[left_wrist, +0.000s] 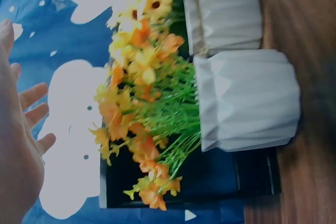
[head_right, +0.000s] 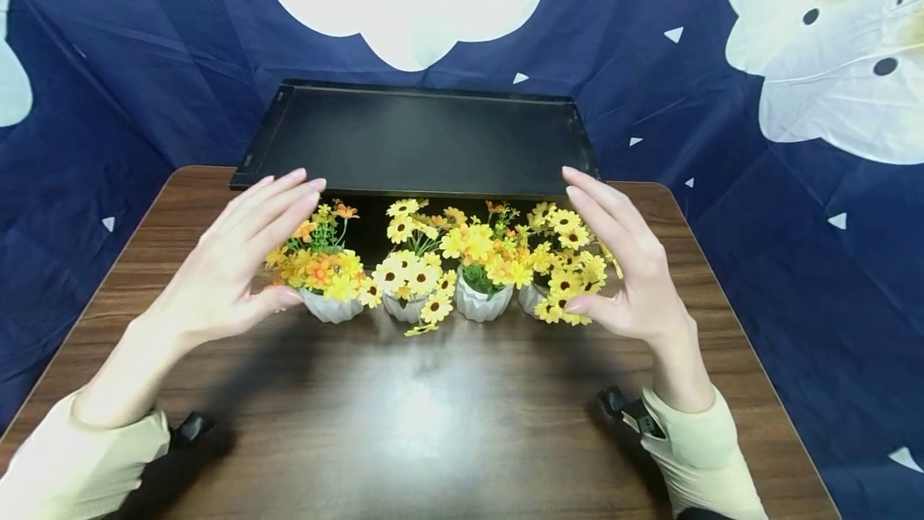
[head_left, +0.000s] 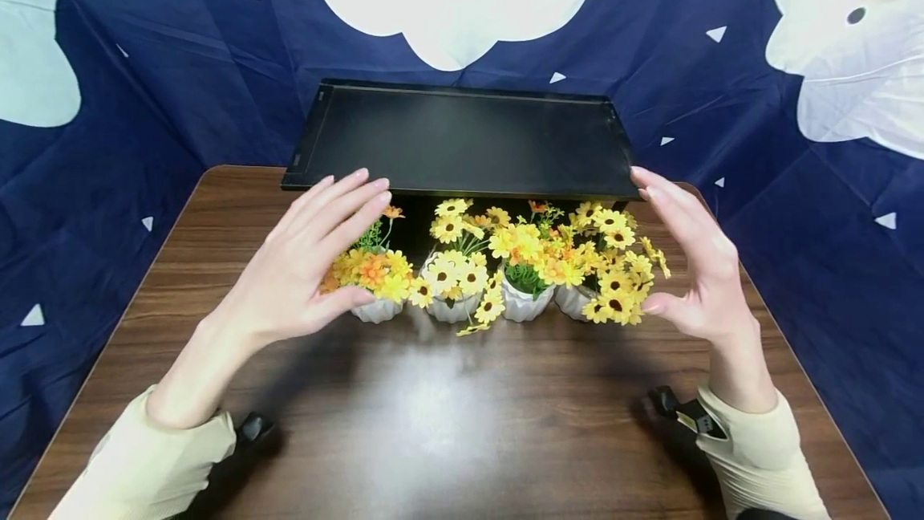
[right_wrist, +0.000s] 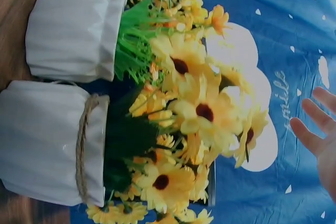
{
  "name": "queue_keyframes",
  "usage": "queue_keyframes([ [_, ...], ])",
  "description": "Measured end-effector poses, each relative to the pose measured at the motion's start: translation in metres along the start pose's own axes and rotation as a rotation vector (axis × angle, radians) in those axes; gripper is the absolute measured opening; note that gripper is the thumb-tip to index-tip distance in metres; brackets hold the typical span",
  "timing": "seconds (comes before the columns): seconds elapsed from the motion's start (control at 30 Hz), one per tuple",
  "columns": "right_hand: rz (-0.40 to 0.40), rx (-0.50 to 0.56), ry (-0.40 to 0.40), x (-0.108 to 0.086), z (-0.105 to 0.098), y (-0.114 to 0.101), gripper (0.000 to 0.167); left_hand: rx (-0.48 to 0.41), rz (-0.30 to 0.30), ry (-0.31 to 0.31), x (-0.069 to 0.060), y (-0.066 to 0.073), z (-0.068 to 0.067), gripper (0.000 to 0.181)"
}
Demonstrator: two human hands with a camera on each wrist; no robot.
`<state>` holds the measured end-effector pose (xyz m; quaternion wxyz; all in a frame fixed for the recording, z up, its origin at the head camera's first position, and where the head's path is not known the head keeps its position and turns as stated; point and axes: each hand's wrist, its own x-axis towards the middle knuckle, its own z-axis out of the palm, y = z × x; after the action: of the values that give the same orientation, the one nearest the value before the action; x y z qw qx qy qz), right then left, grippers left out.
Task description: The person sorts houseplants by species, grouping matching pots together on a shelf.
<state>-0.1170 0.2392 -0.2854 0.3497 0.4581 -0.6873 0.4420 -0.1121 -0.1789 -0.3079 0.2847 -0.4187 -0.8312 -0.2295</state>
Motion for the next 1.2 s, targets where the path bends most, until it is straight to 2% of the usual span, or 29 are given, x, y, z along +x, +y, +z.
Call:
queue_keyframes([
  [0.1,0.029,0.039,0.031,-0.003,-0.004,0.004,0.087,-0.011,-0.012,0.075,0.002,-0.005,-0.004,0.085],
  [0.2,0.063,0.082,0.050,-0.006,-0.008,0.008,0.087,-0.027,-0.040,0.123,0.003,-0.009,-0.007,0.081],
  [0.37,0.128,0.124,0.082,-0.011,-0.017,0.017,0.091,-0.107,-0.119,0.182,0.001,-0.015,-0.009,0.071],
  [0.5,0.172,0.178,0.125,-0.017,-0.026,0.027,0.090,-0.182,-0.172,0.277,-0.001,-0.022,-0.010,0.067],
  [0.63,0.221,0.211,0.136,-0.024,-0.034,0.038,0.087,-0.212,-0.275,0.342,-0.004,-0.035,-0.011,0.059],
  [0.77,0.274,0.227,0.110,-0.033,-0.041,0.048,0.082,-0.258,-0.428,0.356,-0.010,-0.050,-0.014,0.047],
  [1.0,0.350,0.275,0.092,-0.051,-0.052,0.066,0.076,-0.365,-0.708,0.331,-0.020,-0.070,-0.017,0.044],
  [1.13,0.403,0.302,0.068,-0.063,-0.060,0.077,0.070,-0.441,-0.821,0.289,-0.024,-0.082,-0.017,0.046],
  [1.2,0.433,0.309,0.050,-0.069,-0.063,0.081,0.068,-0.538,-0.853,0.280,-0.027,-0.088,-0.016,0.048],
])
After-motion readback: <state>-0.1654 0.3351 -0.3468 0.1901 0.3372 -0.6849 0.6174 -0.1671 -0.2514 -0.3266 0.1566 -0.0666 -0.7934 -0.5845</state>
